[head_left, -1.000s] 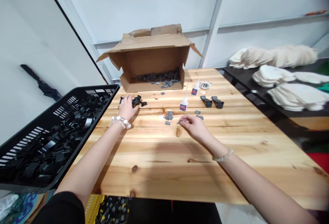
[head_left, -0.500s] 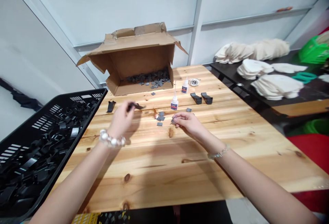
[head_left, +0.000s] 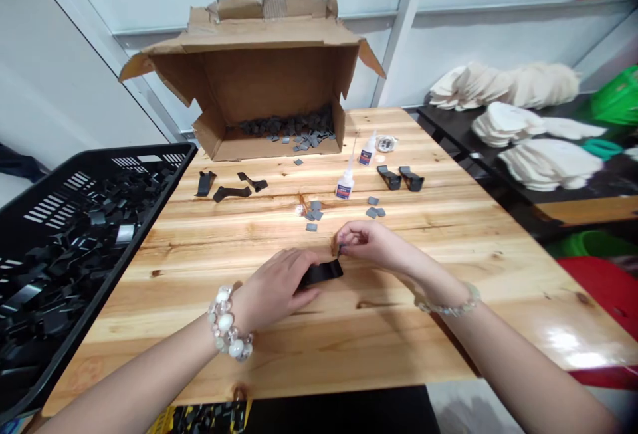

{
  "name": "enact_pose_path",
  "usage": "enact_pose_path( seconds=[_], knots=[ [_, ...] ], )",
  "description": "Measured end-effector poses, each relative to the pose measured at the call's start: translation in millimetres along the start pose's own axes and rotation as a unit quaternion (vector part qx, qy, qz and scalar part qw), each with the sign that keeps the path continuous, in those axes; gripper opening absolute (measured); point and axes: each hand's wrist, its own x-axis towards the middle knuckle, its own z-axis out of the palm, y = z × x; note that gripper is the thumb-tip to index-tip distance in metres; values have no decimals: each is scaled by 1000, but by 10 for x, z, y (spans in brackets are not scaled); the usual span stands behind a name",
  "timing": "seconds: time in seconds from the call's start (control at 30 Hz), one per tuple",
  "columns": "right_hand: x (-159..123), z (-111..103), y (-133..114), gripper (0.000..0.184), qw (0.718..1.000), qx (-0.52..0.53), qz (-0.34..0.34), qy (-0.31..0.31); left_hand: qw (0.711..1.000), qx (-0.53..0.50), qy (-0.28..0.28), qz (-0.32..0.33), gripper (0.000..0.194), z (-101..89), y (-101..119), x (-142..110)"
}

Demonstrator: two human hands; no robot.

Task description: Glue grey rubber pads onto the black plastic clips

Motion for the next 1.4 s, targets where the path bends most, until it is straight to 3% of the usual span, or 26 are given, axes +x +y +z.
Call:
enact_pose_path(
  seconds=[0.1,0.27,0.33,0.4,0.57,0.63,0.77,0.9,1.03,1.13,1.23,1.4],
  knots=[
    [-34,-62,-34,15,994,-98,12,37,999,-44,15,-26,30,16,0,-24],
    [101,-317,-30,26,945,-200,-36,256,997,-55,39,-26,32,63,-17,-24],
    [240,-431,1,34,921,-238,-58,303,998,-52,44,-18,33,70,-33,-19],
    [395,-498,11,41,911,-266,-69,306,998,-48,49,-15,32,75,-53,-16],
    [648,-426,-73,29,951,-178,-45,248,995,-32,82,-45,32,92,-98,-8],
    [639,-380,-119,25,953,-160,-48,252,994,-30,87,-56,33,94,-103,-3],
    [416,-388,-232,27,958,-26,-77,277,995,-26,83,-52,31,84,-89,2],
    [85,-478,-362,22,962,95,-90,240,995,-33,84,-48,32,87,-76,-3],
    [-129,-587,-344,21,942,183,-119,257,993,-46,92,-64,38,108,-79,-7],
    [-202,-657,-251,28,948,180,-101,241,992,-47,98,-71,41,112,-79,-4],
    [-241,-660,-207,19,961,153,-71,218,992,-52,92,-71,44,104,-76,-4],
    [-267,-501,-263,11,946,172,-36,273,993,-55,77,-73,42,97,-78,-16]
  ],
)
